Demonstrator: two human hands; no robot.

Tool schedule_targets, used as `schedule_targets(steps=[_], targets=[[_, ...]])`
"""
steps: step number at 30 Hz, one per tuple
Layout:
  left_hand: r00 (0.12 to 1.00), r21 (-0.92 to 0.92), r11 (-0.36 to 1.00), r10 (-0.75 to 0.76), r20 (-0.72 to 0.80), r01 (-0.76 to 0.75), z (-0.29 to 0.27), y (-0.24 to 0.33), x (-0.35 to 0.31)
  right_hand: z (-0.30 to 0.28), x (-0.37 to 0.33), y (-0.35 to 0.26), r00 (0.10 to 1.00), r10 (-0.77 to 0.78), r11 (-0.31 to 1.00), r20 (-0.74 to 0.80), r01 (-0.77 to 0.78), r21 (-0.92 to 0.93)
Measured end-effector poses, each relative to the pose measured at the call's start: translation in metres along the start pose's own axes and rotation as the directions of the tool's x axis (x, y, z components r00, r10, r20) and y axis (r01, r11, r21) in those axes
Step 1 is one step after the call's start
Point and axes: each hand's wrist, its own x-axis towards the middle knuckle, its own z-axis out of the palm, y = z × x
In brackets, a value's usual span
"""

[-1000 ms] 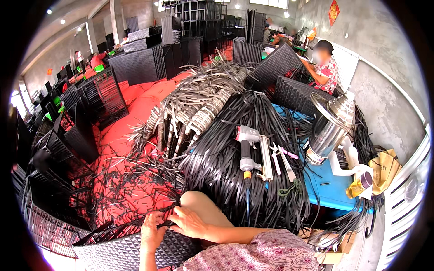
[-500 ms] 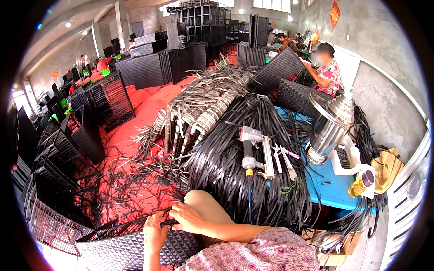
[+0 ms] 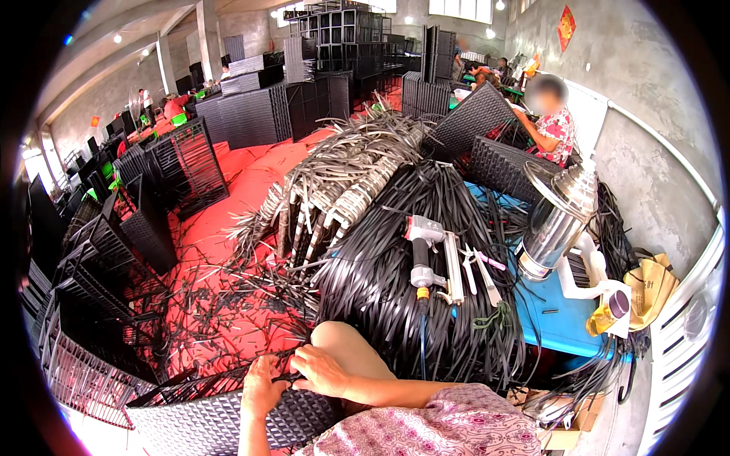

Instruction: The person sits on the floor and weaves black plastic strips into a basket frame. They interlace the strips by hand, tucking ends into the weave to secure them, and occasionally pull new strips from a large pile nearby.

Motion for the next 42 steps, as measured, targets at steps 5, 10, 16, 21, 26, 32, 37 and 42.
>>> schedule_targets(steps=[5, 10, 16, 21, 26, 32, 37, 42], targets=[[1.000, -0.007, 1.000, 0.006, 0.000, -0.006, 0.004, -0.008, 0.001, 0.004, -0.003, 0.001, 0.999, 0.012, 0.999, -0.032, -0.011, 0.035], [0.998, 0.001, 1.000, 0.028, -0.054, -0.028, 0.007, -0.004, -0.003, 0.005, -0.007, -0.003, 0.998, 0.009, 1.000, -0.060, -0.007, 0.031], [0.994, 0.005, 1.000, 0.017, -0.105, -0.017, 0.009, 0.002, -0.006, 0.005, -0.006, -0.003, 0.997, -0.007, 1.000, -0.075, 0.008, 0.011], [0.997, 0.009, 1.000, 0.012, -0.077, -0.012, 0.011, 0.002, -0.010, 0.000, 0.000, -0.009, 0.999, 0.026, 1.000, -0.030, -0.026, -0.001], [0.997, 0.003, 1.000, 0.002, -0.081, -0.001, 0.010, 0.007, -0.014, 0.001, 0.003, -0.010, 0.998, 0.053, 0.998, 0.023, -0.053, -0.024], [0.983, 0.048, 0.997, 0.060, -0.176, -0.052, 0.016, 0.009, -0.014, 0.001, 0.004, -0.012, 0.995, 0.077, 0.995, 0.063, -0.072, -0.071], [0.981, -0.001, 1.000, 0.012, -0.194, -0.012, 0.016, 0.006, -0.022, 0.007, 0.000, -0.010, 1.000, -0.011, 1.000, -0.023, 0.011, -0.009], [0.957, 0.064, 0.990, 0.141, -0.255, -0.129, 0.027, -0.015, -0.009, 0.008, 0.002, 0.008, 0.998, 0.027, 1.000, -0.063, -0.026, 0.007]])
